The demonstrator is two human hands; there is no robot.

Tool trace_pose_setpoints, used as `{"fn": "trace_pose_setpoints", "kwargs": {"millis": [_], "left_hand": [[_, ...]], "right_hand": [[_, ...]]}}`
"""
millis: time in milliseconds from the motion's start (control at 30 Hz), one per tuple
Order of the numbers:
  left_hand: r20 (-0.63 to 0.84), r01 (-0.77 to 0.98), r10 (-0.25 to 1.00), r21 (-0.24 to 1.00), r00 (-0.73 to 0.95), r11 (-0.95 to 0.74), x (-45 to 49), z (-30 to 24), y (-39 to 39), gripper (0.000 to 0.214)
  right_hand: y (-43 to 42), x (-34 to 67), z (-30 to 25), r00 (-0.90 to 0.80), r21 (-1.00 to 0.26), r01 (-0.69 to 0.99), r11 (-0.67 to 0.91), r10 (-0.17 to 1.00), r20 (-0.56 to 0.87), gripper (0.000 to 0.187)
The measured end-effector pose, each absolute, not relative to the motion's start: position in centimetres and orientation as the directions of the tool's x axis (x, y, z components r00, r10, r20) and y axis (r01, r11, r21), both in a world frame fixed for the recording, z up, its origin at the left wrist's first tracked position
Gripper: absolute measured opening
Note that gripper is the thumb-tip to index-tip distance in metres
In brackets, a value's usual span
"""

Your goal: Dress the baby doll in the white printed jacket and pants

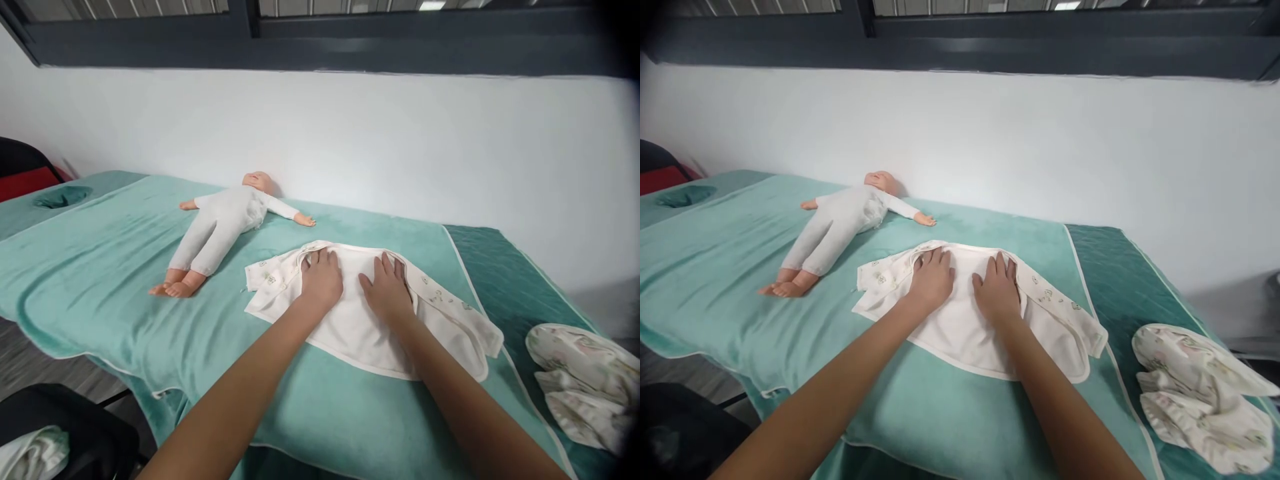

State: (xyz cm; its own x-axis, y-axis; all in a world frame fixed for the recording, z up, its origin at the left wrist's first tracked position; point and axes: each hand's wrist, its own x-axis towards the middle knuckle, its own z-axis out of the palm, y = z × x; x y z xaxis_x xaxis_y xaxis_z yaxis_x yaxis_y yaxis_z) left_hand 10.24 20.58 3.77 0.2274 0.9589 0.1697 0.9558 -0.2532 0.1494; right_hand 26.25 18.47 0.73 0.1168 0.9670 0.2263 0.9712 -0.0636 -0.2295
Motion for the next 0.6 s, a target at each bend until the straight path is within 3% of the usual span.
{"fn": "trace_pose_setpoints", "kwargs": {"millis": [133,467,600], "left_hand": [[0.185,0.968,0.962,0.114,0.2,-0.223,10.8,4.1,21.1,0.052],[0.144,0.972,0.976,0.15,0.162,-0.183,12.4,4.0,24.9,0.056],[0.218,0.97,0.963,0.147,0.16,-0.195,12.9,3.6,27.1,0.061]], "right_hand": [[18.2,26.9,0.8,0.035,-0.166,0.986,0.017,0.953,0.3,0.065],[22.0,28.7,1.5,0.033,-0.153,0.988,0.003,0.972,0.231,0.067],[24.5,29.6,1.4,0.036,-0.145,0.99,-0.001,0.971,0.237,0.068]]}}
